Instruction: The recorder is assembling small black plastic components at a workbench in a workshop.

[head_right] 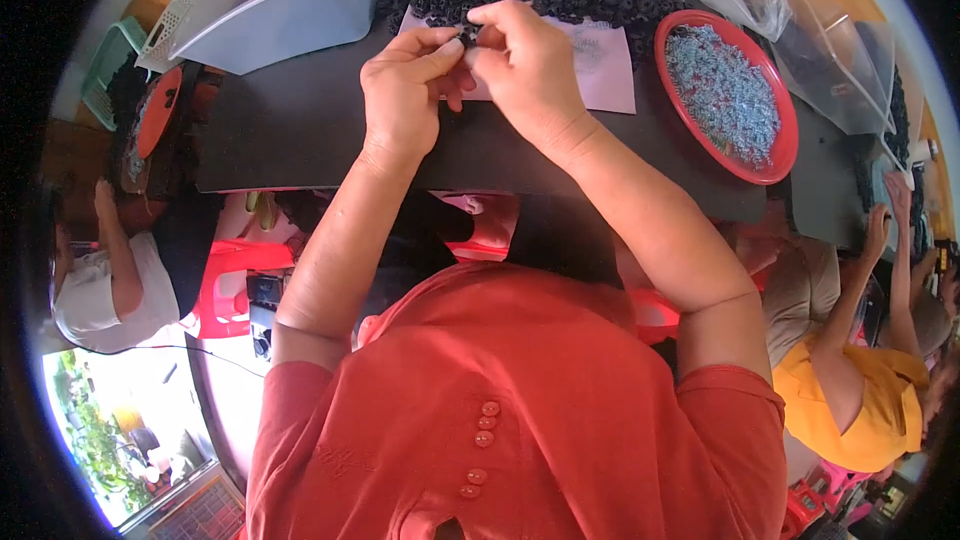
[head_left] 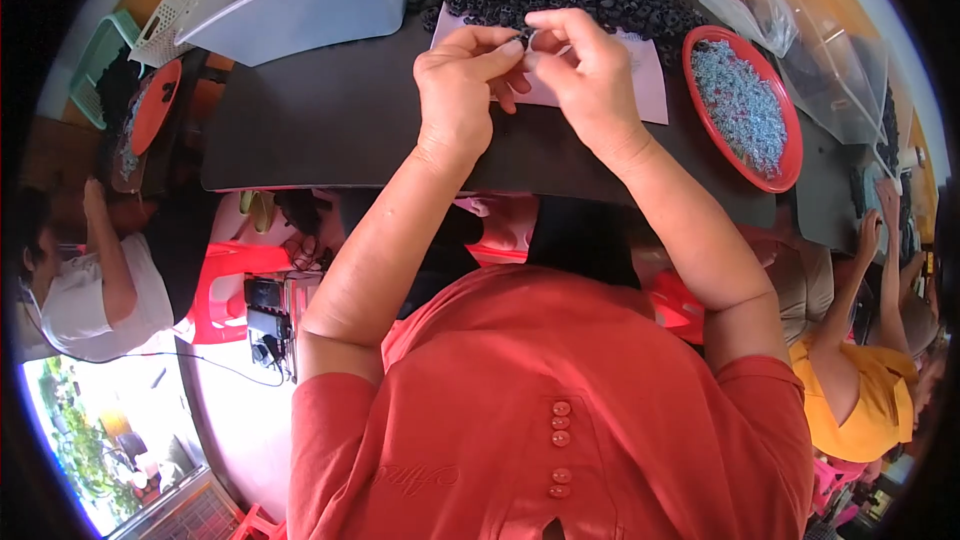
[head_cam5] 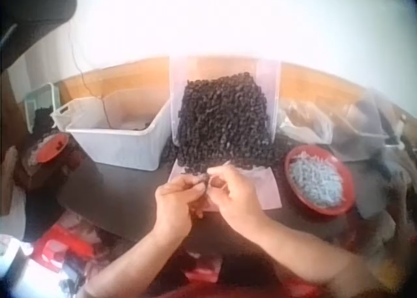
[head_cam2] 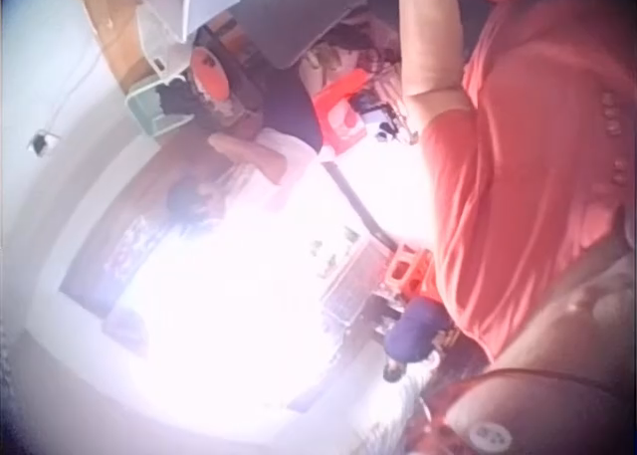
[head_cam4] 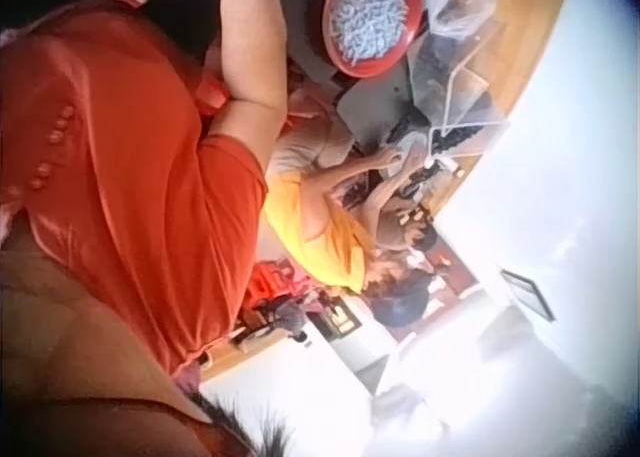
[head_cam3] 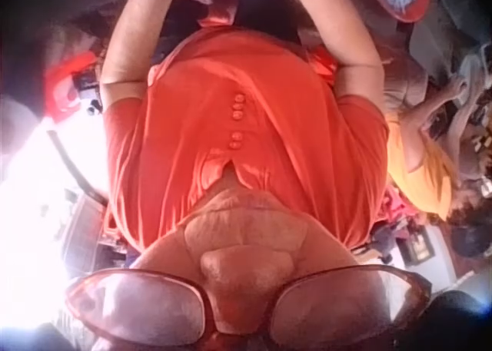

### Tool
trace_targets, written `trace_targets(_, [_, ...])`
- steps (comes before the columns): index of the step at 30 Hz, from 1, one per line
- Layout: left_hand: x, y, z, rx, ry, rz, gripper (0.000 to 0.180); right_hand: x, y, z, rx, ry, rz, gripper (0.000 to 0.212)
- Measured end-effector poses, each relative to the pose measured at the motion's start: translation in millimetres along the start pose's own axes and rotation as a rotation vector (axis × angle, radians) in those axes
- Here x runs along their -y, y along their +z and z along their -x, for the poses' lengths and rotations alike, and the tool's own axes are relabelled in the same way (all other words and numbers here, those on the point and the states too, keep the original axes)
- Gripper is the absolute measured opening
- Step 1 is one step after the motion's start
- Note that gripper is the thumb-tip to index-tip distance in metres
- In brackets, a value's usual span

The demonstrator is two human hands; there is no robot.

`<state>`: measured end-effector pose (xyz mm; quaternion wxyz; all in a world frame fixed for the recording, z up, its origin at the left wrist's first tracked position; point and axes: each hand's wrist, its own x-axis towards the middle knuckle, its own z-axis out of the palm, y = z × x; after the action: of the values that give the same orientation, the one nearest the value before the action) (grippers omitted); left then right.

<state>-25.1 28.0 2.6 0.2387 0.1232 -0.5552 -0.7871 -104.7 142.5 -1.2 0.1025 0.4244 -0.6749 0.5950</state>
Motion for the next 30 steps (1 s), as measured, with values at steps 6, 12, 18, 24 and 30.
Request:
trace_targets(6, [-2,1,2,0.019,-0.052,0.102,0.01,-2,0,-2,-0.058,-0.474,0.48,0.029])
trace_targets(12, [-7,7,12,0.007,-0.068,0.022,0.011,7,-3,3,-0.025,-0.486,0.487,0.037])
trace_targets(18, [1,25,27,-0.143,-0.047,0.23,0.01,9,-4,5,-0.043,-0.57,0.499,0.033])
trace_targets(24, [-13,20,27,-0.115,-0.069,0.162,0.014,9,-4,0,-0.051,-0.562,0.478,0.03])
trace_targets(30, [-14,3,20,-0.064,-0.16,0.134,0.014,10,0,-3,0.007,-0.529,0.418,0.032])
